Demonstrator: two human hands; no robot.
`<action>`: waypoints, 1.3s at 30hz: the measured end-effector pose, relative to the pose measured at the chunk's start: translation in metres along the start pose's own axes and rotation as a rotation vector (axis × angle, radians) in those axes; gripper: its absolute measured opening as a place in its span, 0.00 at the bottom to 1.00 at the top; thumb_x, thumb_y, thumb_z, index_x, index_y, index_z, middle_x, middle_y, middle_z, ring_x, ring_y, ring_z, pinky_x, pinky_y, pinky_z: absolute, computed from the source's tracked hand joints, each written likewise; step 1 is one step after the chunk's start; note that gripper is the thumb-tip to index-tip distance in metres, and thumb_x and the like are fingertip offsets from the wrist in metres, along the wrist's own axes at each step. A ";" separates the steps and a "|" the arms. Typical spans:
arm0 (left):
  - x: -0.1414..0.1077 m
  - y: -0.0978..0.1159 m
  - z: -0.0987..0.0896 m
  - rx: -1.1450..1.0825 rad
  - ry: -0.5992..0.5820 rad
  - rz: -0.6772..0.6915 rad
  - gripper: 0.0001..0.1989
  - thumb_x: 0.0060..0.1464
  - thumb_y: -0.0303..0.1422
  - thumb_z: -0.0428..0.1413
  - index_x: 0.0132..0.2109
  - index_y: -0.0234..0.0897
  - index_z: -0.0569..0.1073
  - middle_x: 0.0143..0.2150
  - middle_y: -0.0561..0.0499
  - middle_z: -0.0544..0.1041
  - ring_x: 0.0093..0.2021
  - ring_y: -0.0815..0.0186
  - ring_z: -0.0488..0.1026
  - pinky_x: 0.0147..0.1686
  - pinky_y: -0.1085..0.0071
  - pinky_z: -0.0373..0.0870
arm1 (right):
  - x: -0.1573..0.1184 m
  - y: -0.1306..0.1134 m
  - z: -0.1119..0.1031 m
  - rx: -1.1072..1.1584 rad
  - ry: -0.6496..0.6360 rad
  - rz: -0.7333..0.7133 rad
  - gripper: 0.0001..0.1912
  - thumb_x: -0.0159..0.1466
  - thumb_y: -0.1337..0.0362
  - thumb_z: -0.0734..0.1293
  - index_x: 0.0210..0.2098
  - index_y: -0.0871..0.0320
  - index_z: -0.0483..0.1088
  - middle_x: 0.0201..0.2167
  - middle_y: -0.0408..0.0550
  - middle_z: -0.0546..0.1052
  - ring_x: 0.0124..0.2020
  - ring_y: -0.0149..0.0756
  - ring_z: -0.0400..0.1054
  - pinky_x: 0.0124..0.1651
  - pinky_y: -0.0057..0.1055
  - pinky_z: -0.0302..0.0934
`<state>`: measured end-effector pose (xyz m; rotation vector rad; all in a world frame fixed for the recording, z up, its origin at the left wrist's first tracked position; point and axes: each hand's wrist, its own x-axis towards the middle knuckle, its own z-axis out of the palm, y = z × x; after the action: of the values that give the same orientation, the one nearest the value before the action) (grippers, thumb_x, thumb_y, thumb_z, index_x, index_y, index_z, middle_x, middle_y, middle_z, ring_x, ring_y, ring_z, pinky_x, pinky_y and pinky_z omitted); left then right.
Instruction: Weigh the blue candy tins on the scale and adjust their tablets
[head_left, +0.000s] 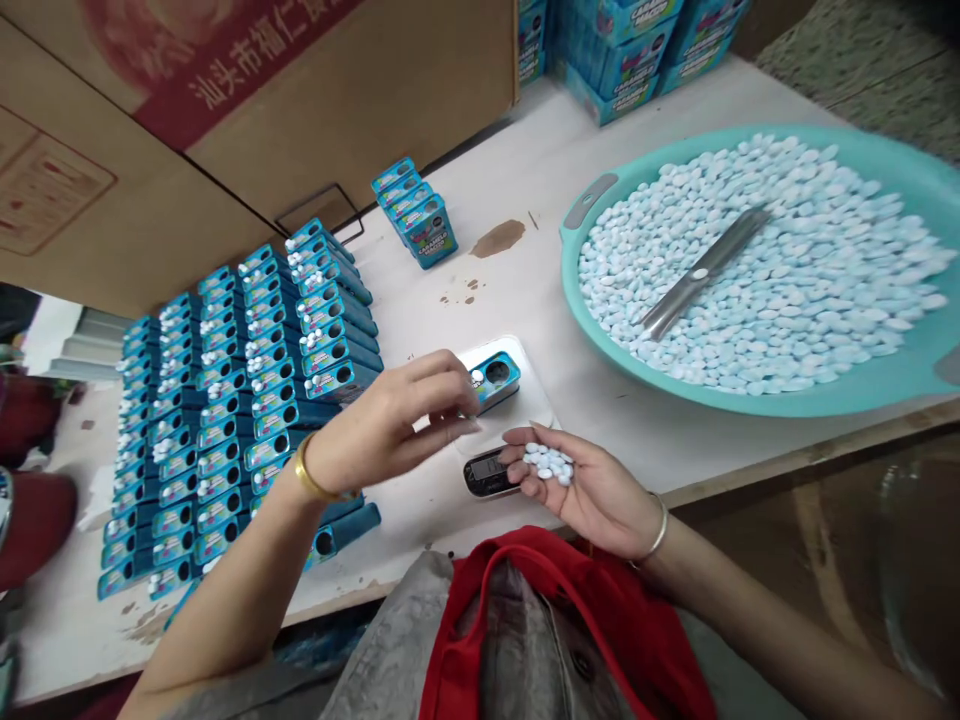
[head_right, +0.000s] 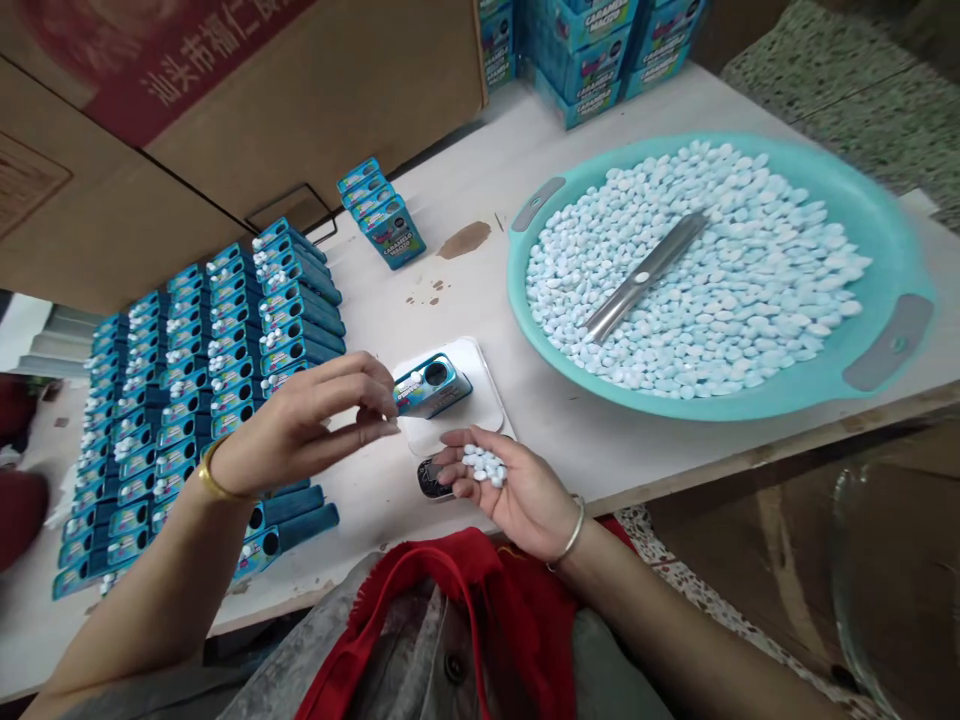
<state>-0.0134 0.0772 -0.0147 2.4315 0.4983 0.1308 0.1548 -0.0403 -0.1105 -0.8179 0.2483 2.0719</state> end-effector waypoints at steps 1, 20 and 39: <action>0.001 0.006 0.001 -0.020 -0.019 0.023 0.05 0.60 0.30 0.49 0.42 0.35 0.68 0.39 0.46 0.70 0.38 0.69 0.68 0.38 0.74 0.68 | 0.002 0.001 0.003 0.012 -0.038 0.015 0.12 0.65 0.65 0.59 0.36 0.64 0.73 0.29 0.49 0.76 0.28 0.29 0.71 0.28 0.21 0.66; -0.004 -0.027 0.019 0.148 0.401 -0.201 0.06 0.59 0.30 0.51 0.42 0.35 0.72 0.36 0.49 0.73 0.32 0.71 0.67 0.30 0.74 0.65 | -0.032 -0.024 -0.039 0.071 0.274 -0.213 0.08 0.60 0.68 0.63 0.34 0.64 0.74 0.27 0.47 0.72 0.22 0.23 0.61 0.19 0.17 0.57; 0.021 -0.020 0.026 0.105 0.344 -0.066 0.11 0.59 0.36 0.52 0.47 0.36 0.69 0.40 0.46 0.73 0.41 0.66 0.70 0.42 0.68 0.68 | -0.019 -0.006 -0.028 0.005 0.174 -0.164 0.08 0.55 0.63 0.70 0.32 0.62 0.75 0.25 0.44 0.74 0.19 0.22 0.59 0.17 0.18 0.54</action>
<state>0.0048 0.0843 -0.0485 2.5010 0.7521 0.5119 0.1795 -0.0616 -0.1191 -0.9844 0.2722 1.8491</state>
